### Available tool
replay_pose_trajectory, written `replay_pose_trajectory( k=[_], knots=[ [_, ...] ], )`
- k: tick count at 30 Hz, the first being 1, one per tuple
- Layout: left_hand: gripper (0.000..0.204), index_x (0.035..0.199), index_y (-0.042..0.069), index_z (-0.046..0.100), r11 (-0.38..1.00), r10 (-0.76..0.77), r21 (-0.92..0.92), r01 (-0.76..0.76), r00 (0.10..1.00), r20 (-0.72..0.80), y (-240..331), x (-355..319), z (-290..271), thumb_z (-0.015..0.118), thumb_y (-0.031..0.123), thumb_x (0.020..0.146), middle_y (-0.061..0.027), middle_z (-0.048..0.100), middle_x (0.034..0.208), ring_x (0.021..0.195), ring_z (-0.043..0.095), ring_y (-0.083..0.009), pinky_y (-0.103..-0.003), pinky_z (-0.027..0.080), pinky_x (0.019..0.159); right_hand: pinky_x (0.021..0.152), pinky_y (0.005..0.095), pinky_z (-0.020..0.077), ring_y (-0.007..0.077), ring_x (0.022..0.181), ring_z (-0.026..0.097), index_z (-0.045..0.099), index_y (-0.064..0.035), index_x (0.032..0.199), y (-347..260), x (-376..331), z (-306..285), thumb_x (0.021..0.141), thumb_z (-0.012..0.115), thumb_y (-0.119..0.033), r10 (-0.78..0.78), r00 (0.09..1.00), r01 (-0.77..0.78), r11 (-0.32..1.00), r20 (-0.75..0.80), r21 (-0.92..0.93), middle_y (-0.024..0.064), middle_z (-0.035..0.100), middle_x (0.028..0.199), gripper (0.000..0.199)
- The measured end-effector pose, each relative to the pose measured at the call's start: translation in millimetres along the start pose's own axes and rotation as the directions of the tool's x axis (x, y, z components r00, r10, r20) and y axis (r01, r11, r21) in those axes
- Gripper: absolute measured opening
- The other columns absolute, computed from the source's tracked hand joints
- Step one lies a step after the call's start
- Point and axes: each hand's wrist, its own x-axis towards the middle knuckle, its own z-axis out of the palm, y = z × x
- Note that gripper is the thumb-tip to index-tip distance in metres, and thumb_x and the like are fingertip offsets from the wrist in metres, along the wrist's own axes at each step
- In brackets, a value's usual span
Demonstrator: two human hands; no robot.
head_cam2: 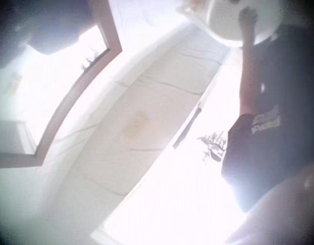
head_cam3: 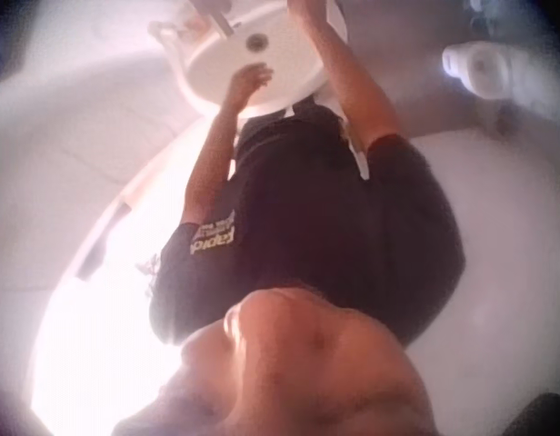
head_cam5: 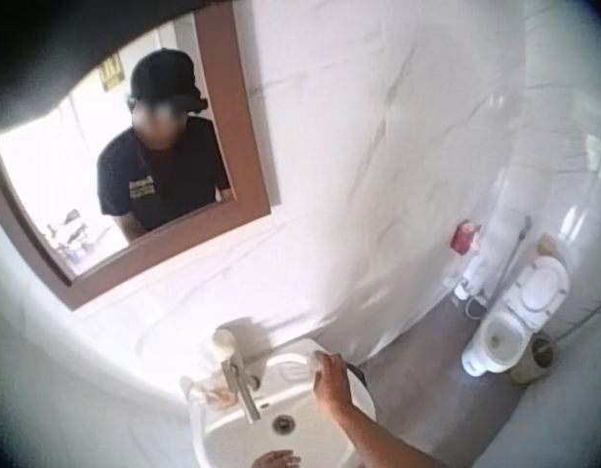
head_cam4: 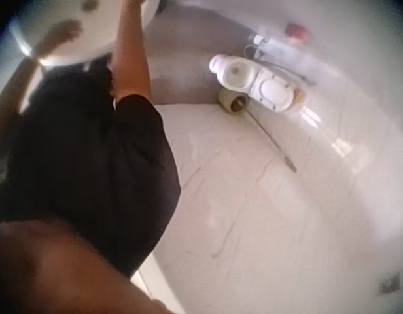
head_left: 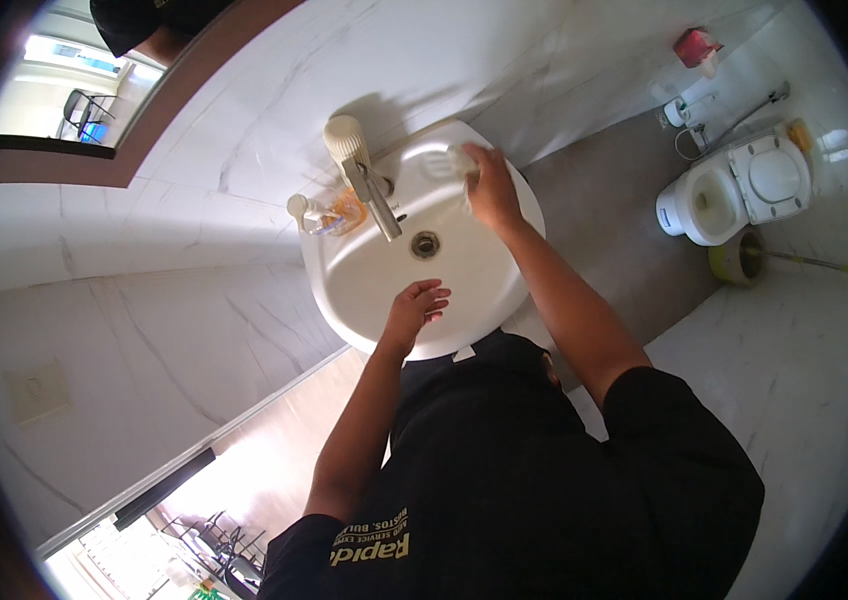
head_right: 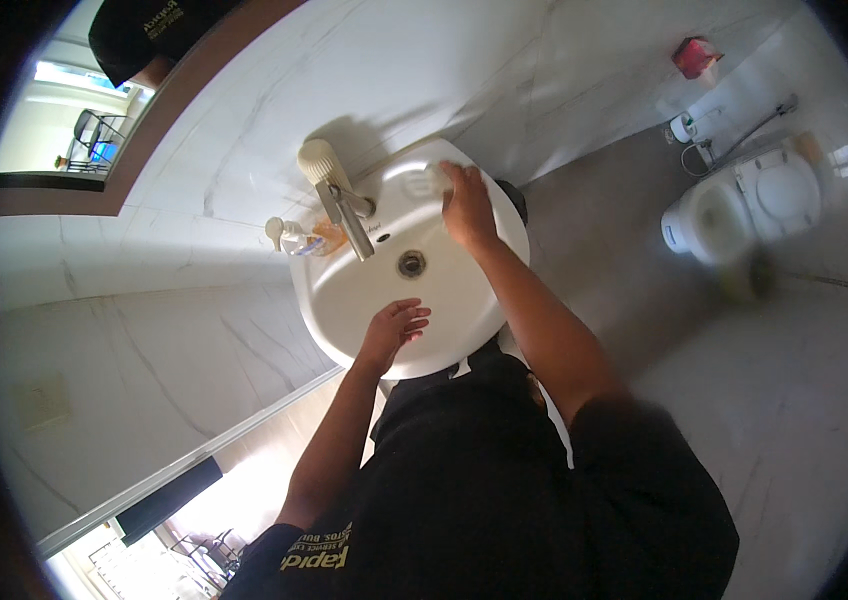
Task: The person washes a white cloth under running water in a bathroom sink, rinsing and wringing it repeatedly. They then move to a waiting area, fold the cloth, and apply liquid from a yellow bottle onto it.
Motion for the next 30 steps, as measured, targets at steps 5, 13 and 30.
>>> replay_pose_trajectory(
  k=[5, 13, 30],
  knots=[
    [0.037, 0.135, -0.001, 0.053, 1.0, 0.017, 0.008, -0.017, 1.0, 0.011, 19.7, 4.8, 11.5, 0.055, 0.018, 0.103, -0.0115, 0.069, 0.117, 0.099, 0.068, -0.0185, -0.03, 0.054, 0.087, 0.099, 0.0473, 0.047, 0.0428, 0.113, 0.053, 0.052, -0.0044, 0.136, -2.4, -15.6, 50.9, 0.088, 0.051, 0.002, -0.108, 0.992, 0.128, 0.88, 0.069, -0.457, 0.0226, 0.053, 0.125, 0.049],
    [0.036, 0.13, 0.001, 0.058, 0.997, 0.072, -0.018, -0.073, 0.997, -0.022, 19.6, -7.7, 4.1, 0.058, 0.02, 0.1, -0.0086, 0.071, 0.112, 0.096, 0.067, -0.0151, -0.028, 0.053, 0.085, 0.094, 0.0407, 0.0515, 0.0291, 0.1, 0.066, 0.06, -0.0105, 0.132, -22.7, -36.7, 6.0, 0.085, 0.065, 0.004, -0.086, 0.903, -0.124, 0.885, 0.42, 0.449, 0.0137, 0.063, 0.122, 0.049],
    [0.032, 0.126, 0.0, 0.06, 0.99, 0.14, 0.026, -0.138, 0.985, -0.1, 14.9, -17.5, -9.3, 0.058, 0.02, 0.101, -0.0056, 0.069, 0.101, 0.084, 0.065, -0.0124, -0.028, 0.053, 0.076, 0.088, 0.0481, 0.055, 0.0363, 0.107, 0.062, 0.066, -0.0103, 0.118, 13.5, -96.8, -67.1, 0.09, 0.06, -0.008, 0.153, 0.67, 0.35, 0.798, 0.726, -0.491, 0.0205, 0.059, 0.119, 0.029]
  ],
)
